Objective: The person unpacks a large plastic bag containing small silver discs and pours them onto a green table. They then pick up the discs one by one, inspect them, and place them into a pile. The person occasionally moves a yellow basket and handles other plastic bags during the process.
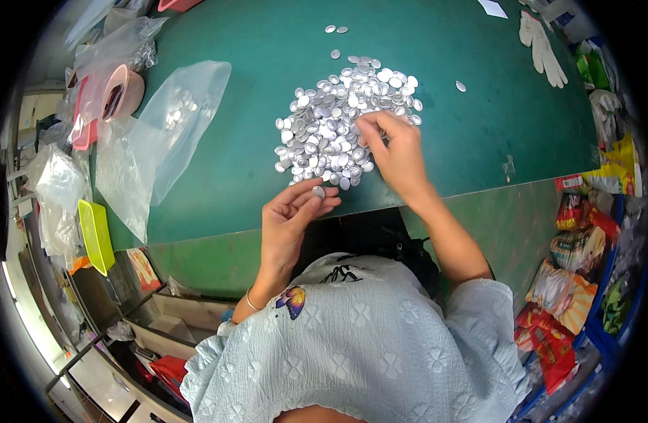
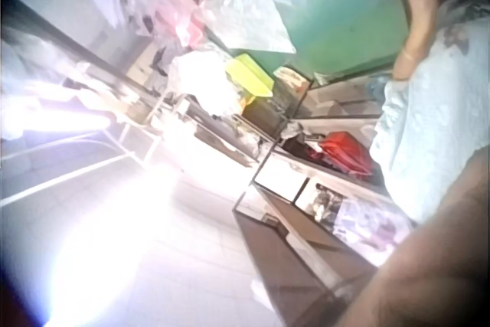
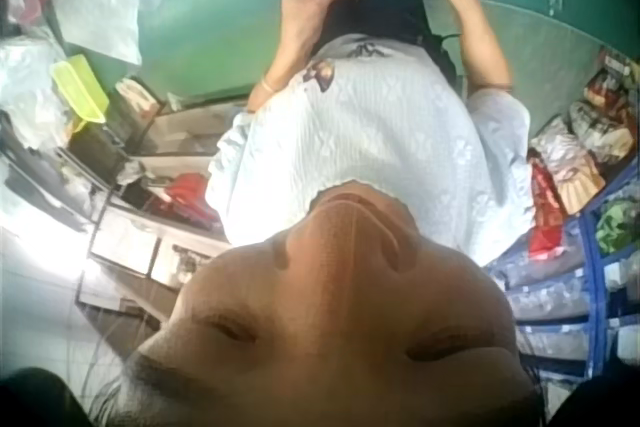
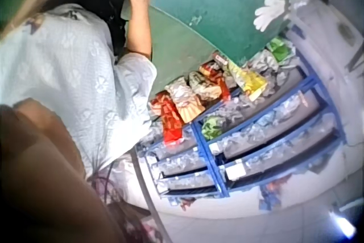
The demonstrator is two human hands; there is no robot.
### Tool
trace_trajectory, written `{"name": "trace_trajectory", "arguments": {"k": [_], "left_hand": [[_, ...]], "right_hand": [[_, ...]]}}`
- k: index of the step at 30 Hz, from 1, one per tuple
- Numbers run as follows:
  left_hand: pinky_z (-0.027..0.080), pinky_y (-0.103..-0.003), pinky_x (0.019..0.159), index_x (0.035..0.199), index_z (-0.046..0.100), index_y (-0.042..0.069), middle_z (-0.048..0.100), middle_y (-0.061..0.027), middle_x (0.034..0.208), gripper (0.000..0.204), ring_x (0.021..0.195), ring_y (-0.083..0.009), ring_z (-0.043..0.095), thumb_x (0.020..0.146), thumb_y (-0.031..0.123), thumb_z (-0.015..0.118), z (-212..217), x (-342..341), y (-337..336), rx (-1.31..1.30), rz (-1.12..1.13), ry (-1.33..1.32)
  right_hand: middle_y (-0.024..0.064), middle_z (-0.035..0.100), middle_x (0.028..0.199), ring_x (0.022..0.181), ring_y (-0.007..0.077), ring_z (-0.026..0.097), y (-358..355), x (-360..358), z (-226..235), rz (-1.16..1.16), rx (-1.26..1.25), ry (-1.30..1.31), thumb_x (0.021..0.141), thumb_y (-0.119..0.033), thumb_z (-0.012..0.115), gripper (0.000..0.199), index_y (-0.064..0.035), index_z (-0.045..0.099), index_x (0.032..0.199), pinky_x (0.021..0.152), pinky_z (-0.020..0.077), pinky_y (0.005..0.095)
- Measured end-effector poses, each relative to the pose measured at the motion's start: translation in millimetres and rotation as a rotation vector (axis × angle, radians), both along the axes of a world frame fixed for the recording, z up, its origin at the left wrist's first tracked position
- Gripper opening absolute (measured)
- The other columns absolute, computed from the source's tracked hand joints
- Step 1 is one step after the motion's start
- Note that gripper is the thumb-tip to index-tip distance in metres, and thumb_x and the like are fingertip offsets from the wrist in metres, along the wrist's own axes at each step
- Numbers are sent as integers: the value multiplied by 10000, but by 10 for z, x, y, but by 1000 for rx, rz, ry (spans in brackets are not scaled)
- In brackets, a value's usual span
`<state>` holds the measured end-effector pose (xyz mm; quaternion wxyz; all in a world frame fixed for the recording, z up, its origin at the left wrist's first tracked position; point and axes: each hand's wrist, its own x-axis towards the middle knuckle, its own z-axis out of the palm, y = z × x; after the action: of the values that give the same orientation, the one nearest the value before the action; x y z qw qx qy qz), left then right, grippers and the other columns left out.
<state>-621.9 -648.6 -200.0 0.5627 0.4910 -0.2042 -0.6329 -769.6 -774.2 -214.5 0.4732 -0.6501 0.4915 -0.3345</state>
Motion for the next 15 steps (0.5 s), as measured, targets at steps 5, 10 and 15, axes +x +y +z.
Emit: {"name": "trace_trajectory", "arguments": {"k": [5, 10, 15], "left_hand": [[499, -295, 787, 1083, 511, -84, 608, -191, 973, 241, 877, -230, 620, 857, 0, 509, 19, -42, 43, -2, 58, 13], [515, -291, 748, 1057, 529, -76, 624, -180, 900, 226, 794, -210, 635, 843, -7, 524, 35, -72, 66, -24, 100, -33], [507, -271, 704, 1041, 544, -70, 630, -158, 853, 217, 744, -188, 628, 838, 7, 538, 45, -83, 95, -63, 117, -63]], "right_hand": [[72, 626, 786, 700, 92, 560, 314, 15, 75, 165, 438, -482, 855, -50, 529, 124, 26, 564, 947, 624, 432, 209], [88, 623, 797, 723, 107, 573, 511, 21, 80, 228, 615, -635, 860, -65, 533, 116, 17, 542, 942, 657, 442, 225], [73, 612, 765, 723, 106, 572, 556, 41, 116, 219, 619, -656, 855, -78, 545, 84, 1, 551, 882, 674, 446, 232]]}}
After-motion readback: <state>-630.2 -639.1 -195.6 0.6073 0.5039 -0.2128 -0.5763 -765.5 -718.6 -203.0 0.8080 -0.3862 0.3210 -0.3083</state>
